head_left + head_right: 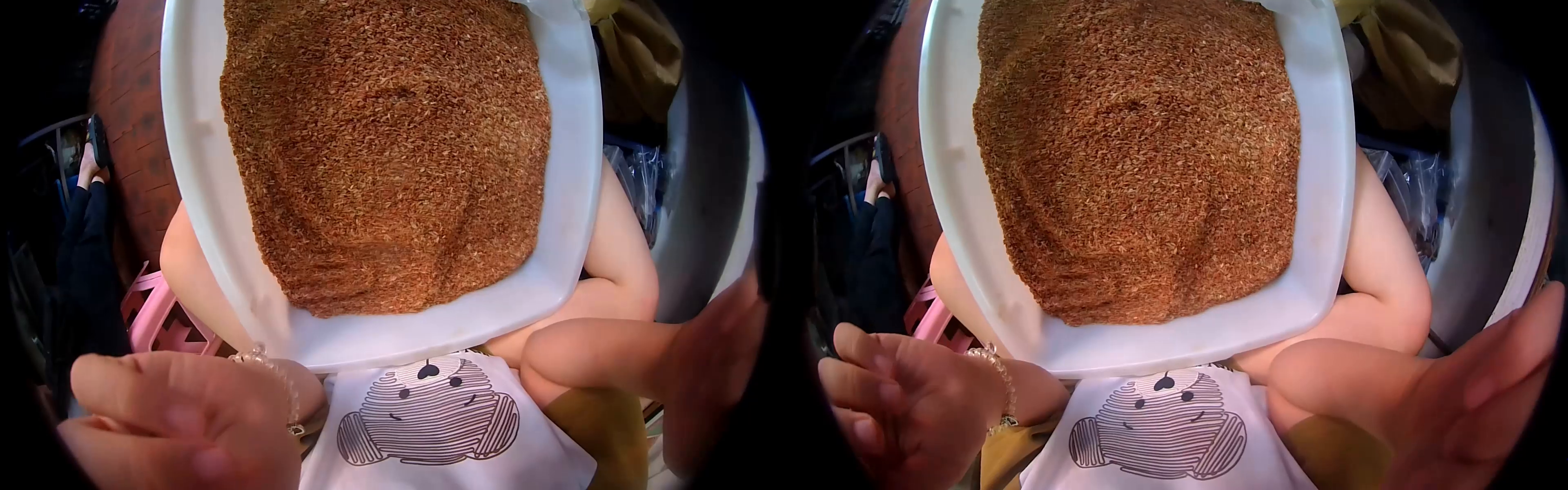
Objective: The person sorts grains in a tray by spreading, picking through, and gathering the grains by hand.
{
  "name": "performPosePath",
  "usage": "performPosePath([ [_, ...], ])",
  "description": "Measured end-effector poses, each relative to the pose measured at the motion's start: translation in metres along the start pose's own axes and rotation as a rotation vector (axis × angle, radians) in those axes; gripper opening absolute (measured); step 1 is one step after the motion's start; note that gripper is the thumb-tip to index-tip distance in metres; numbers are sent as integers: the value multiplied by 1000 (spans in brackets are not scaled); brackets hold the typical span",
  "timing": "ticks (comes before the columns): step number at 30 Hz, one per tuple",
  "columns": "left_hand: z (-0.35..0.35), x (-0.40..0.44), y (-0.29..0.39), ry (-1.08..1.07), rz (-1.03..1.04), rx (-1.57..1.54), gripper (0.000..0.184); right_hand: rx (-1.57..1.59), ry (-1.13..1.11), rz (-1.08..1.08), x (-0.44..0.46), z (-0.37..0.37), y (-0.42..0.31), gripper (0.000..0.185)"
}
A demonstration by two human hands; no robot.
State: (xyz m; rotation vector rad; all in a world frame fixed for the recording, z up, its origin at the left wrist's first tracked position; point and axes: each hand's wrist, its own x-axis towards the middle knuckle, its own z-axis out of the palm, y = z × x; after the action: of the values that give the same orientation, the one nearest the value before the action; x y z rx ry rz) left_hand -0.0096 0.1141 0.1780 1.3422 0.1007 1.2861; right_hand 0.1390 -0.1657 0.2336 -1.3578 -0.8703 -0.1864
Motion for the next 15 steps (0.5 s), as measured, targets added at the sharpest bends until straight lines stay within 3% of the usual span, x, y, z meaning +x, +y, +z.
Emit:
performPosePath([
  [4, -3, 1, 3, 75, 45, 140, 37, 54, 27, -35, 1, -7, 1, 22],
  [15, 5, -15, -9, -38, -105, -31, 27, 124, 80, -85, 2, -13, 3, 12],
])
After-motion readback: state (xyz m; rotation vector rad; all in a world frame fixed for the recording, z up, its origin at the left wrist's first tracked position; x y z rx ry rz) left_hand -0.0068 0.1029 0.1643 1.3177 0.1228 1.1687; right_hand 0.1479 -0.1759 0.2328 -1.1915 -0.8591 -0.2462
